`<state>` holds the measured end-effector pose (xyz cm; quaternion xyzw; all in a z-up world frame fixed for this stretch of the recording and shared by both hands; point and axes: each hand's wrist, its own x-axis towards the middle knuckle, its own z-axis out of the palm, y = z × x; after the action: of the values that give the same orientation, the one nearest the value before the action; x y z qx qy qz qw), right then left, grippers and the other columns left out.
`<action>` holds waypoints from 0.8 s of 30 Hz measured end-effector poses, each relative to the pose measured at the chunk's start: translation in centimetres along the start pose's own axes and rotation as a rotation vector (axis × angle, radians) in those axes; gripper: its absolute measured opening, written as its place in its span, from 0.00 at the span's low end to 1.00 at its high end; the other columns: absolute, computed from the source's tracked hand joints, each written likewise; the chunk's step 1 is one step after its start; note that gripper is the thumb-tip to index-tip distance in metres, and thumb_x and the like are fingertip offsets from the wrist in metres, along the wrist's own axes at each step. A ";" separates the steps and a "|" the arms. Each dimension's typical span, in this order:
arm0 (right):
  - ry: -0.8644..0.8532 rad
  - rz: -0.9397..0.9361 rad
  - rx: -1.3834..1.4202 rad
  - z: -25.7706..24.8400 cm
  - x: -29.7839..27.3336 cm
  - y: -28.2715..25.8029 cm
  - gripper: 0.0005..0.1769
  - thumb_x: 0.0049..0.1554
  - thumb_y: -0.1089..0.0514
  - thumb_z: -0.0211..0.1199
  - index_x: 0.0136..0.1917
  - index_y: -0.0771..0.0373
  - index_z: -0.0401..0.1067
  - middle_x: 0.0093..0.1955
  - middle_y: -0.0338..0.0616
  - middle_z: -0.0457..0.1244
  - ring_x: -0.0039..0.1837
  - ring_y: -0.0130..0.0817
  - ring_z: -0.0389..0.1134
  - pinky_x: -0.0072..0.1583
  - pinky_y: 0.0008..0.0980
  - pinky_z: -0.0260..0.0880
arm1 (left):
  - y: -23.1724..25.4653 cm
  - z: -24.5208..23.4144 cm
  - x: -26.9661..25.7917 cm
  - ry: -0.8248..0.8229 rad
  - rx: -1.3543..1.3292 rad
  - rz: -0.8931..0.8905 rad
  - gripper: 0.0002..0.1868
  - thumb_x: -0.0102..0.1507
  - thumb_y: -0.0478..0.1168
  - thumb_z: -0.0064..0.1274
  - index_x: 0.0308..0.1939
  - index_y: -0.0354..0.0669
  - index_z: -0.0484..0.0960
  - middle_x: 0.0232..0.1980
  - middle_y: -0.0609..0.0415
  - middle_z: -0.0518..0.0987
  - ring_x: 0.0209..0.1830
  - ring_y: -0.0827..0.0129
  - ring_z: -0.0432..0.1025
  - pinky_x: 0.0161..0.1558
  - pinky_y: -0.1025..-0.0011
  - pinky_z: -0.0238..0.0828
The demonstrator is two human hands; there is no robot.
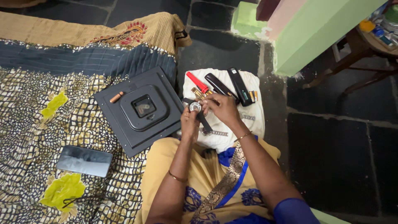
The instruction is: The person sits on the floor and handles multiple watches, opening the back of a black watch to replace its battery, then working on a gold watch by adjusting its internal components. Tools and spare parts are laid out on a cloth beside them.
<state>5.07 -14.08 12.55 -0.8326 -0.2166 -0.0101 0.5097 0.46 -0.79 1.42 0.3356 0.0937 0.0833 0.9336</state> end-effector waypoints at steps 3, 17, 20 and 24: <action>-0.034 0.052 0.077 0.2 0.0 0.0 0.07 0.59 0.63 0.64 0.50 0.68 0.79 0.40 0.46 0.73 0.41 0.25 0.76 0.44 0.25 0.74 | 0.2 0.2 -0.3 -0.008 0.002 0.016 0.17 0.68 0.29 0.41 0.61 0.30 0.71 0.50 0.46 0.80 0.47 0.65 0.78 0.52 0.67 0.78; -0.075 0.216 0.222 1.2 0.0 1.2 0.07 0.58 0.67 0.63 0.51 0.69 0.79 0.38 0.43 0.72 0.37 0.22 0.73 0.42 0.23 0.73 | 0.8 0.4 -0.7 -0.015 -0.028 0.009 0.14 0.68 0.30 0.44 0.58 0.31 0.72 0.48 0.49 0.80 0.45 0.67 0.77 0.52 0.66 0.78; -0.080 0.190 0.261 1.3 0.2 1.4 0.08 0.59 0.67 0.62 0.52 0.68 0.79 0.40 0.43 0.72 0.38 0.22 0.72 0.43 0.23 0.73 | 0.7 0.5 -0.8 -0.026 -0.029 0.033 0.14 0.69 0.31 0.44 0.59 0.32 0.73 0.47 0.48 0.80 0.44 0.66 0.77 0.51 0.67 0.78; -0.085 0.174 0.316 1.2 0.0 1.4 0.08 0.59 0.67 0.64 0.52 0.68 0.79 0.42 0.42 0.72 0.39 0.21 0.72 0.44 0.23 0.73 | 1.2 0.9 -0.9 -0.004 -0.022 0.045 0.12 0.69 0.30 0.45 0.57 0.37 0.69 0.48 0.49 0.79 0.44 0.67 0.78 0.49 0.65 0.79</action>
<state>5.35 -13.58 10.82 -0.7573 -0.1639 0.1034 0.6236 -0.36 -0.59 2.97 0.3276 0.0835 0.1045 0.9353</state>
